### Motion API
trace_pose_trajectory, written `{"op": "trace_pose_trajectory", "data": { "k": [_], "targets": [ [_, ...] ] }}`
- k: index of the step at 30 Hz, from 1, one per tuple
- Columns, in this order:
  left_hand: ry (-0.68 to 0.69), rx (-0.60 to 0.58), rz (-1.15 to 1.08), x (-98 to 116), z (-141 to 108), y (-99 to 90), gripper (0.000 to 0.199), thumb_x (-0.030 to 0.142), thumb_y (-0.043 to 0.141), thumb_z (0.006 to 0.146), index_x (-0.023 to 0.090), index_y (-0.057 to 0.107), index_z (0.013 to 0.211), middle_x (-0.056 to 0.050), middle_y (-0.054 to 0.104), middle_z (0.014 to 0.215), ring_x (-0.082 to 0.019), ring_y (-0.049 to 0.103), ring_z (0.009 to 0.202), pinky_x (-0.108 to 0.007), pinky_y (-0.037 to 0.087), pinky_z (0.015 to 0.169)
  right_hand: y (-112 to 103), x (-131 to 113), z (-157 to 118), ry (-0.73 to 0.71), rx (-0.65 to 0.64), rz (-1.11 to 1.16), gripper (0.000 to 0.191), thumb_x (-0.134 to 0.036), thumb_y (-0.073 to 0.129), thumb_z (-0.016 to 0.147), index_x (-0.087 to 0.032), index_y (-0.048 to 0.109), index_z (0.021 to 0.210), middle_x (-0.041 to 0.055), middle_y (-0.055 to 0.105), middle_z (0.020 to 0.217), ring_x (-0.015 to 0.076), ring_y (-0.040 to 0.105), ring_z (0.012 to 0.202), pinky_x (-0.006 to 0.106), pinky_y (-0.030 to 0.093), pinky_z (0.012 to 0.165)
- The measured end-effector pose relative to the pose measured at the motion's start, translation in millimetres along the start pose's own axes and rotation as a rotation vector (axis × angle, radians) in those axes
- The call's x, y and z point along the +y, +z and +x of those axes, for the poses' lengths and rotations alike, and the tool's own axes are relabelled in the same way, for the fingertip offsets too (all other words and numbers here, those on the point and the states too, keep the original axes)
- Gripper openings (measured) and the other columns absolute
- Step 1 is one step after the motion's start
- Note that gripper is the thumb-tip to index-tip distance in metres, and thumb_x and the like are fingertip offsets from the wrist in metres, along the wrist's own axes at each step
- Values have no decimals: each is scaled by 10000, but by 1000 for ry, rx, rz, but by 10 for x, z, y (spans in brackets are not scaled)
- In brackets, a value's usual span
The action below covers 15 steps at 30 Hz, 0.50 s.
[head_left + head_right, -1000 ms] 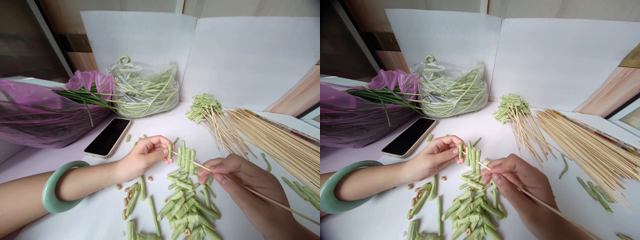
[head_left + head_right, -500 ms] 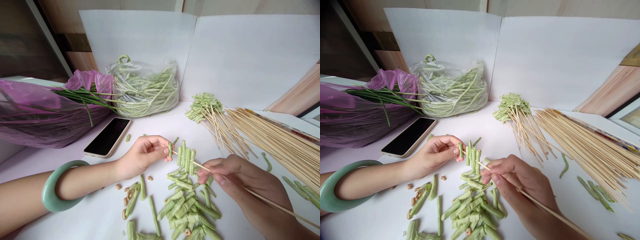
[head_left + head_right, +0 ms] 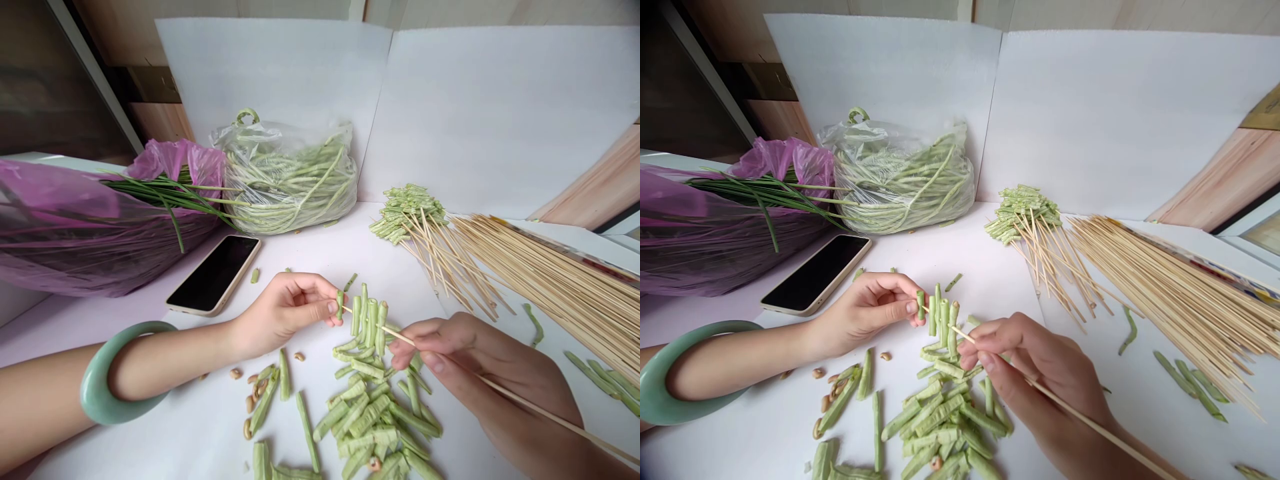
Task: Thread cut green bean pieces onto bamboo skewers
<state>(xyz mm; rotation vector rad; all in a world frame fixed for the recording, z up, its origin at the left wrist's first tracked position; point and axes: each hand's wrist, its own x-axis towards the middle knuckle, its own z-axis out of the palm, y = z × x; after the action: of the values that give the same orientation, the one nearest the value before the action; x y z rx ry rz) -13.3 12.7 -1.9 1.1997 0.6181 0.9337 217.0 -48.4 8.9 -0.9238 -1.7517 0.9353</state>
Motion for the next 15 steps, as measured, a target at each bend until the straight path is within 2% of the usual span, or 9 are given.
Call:
{"op": "trace_pose_trajectory", "data": {
  "k": [15],
  "targets": [
    [-64, -11, -91, -30, -17, -13, 66, 142, 735, 714, 117, 702, 766, -32, 724, 635, -108, 653, 594, -218, 514, 635, 26, 26, 6, -21, -40, -26, 153, -140, 499, 889, -280, 562, 879, -22, 712, 843, 108, 678, 825, 170, 532, 732]
  ]
}}
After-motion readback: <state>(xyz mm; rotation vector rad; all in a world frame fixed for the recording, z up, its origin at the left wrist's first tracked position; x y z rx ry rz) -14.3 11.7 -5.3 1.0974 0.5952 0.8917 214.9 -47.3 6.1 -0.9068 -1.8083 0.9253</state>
